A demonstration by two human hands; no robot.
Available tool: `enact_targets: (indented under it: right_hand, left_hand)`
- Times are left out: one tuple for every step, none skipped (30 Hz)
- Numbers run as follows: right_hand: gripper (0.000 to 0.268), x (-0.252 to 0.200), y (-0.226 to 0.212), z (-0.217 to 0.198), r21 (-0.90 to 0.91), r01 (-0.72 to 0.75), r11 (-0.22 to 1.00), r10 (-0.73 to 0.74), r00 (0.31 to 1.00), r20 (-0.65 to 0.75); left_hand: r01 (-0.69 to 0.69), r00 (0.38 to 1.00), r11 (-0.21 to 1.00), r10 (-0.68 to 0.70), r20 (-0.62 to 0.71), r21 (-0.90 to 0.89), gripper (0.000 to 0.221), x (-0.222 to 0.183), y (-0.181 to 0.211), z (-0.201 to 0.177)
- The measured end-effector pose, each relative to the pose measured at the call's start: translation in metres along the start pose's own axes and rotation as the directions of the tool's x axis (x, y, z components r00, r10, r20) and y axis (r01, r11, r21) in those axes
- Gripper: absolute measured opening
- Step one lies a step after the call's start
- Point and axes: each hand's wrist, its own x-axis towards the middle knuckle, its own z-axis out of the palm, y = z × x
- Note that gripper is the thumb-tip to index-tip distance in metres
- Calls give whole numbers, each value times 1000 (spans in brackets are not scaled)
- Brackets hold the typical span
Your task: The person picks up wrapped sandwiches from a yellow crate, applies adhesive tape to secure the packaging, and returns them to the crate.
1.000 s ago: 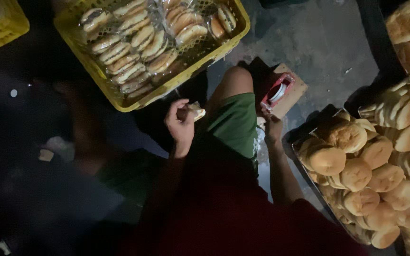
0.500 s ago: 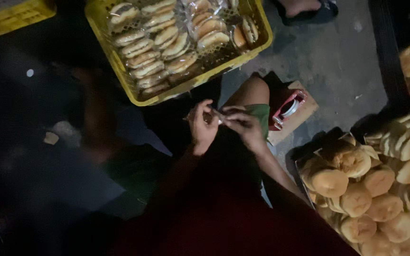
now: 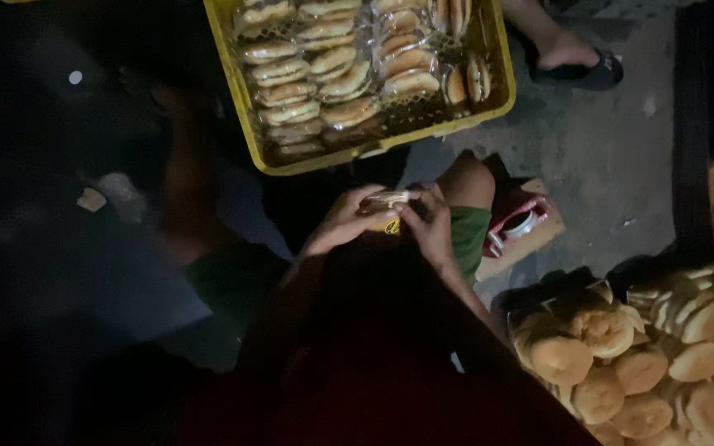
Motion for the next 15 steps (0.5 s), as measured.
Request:
enact_targets:
  right_hand:
    - [24, 4, -1, 2, -1, 14, 1000, -14, 1000, 4]
    - [36, 3, -3, 4, -81, -55, 995, 53, 998, -33]
    - [48, 8, -3, 7, -154, -122, 981, 112, 991, -71]
    - [48, 17, 2, 9, -152, -104, 983, 95, 993, -63]
    - [56, 17, 10, 13, -259, 188, 947, -204, 978, -34]
    - [63, 17, 24, 18, -347, 458, 818, -479, 877, 30]
    - [63, 24, 45, 17, -349, 457, 818, -481, 877, 22]
    - [46, 33, 68, 13, -254, 72, 965, -68, 997, 22]
    - [30, 41, 89, 10, -169, -331, 928, 347, 935, 73]
    - [30, 50, 105, 11, -173, -324, 930, 340, 938, 65]
    - [31, 55, 115, 8, 9, -425, 905, 423, 903, 68]
    - [34, 59, 119, 6, 191, -507, 840, 500, 862, 87]
    - [34, 68, 120, 4, 182, -502, 846, 496, 865, 82]
    - [41, 77, 119, 2, 255, -306, 917, 299, 952, 69]
    - [52, 83, 117, 3, 323, -105, 941, 94, 994, 50]
  left_hand:
    - [-21, 991, 999, 27, -135, 44, 39, 6, -9, 0]
    - [-35, 962, 995, 58, -266, 90, 37, 12, -18, 1]
    - [-43, 957, 995, 69, -282, 95, 37, 21, -25, 5]
    - [-129, 949, 966, 54, -312, -224, 39, 32, -31, 13]
    - [-198, 947, 832, 25, -321, -518, 43, 36, -40, 15]
    - [-198, 946, 835, 25, -324, -514, 43, 41, -49, 8]
    - [-44, 986, 864, -43, -161, -501, 35, 54, -57, 1]
    - [107, 993, 881, -120, 3, -461, 27, 69, -65, -8]
    - [-84, 981, 971, 41, -189, -224, 19, 94, -74, -18]
    - [-229, 913, 972, 235, -335, 56, 11, 119, -83, -32]
    - [44, 908, 954, 85, -409, 297, 12, 142, -91, -49]
    - [323, 858, 813, -36, -512, 485, 15, 168, -97, -72]
    - [234, 815, 626, 290, -501, 744, 25, 190, -102, -96]
    - [195, 725, 348, 578, -374, 917, 39, 207, -107, -114]
    - [193, 723, 356, 578, -378, 914, 39, 218, -112, -122]
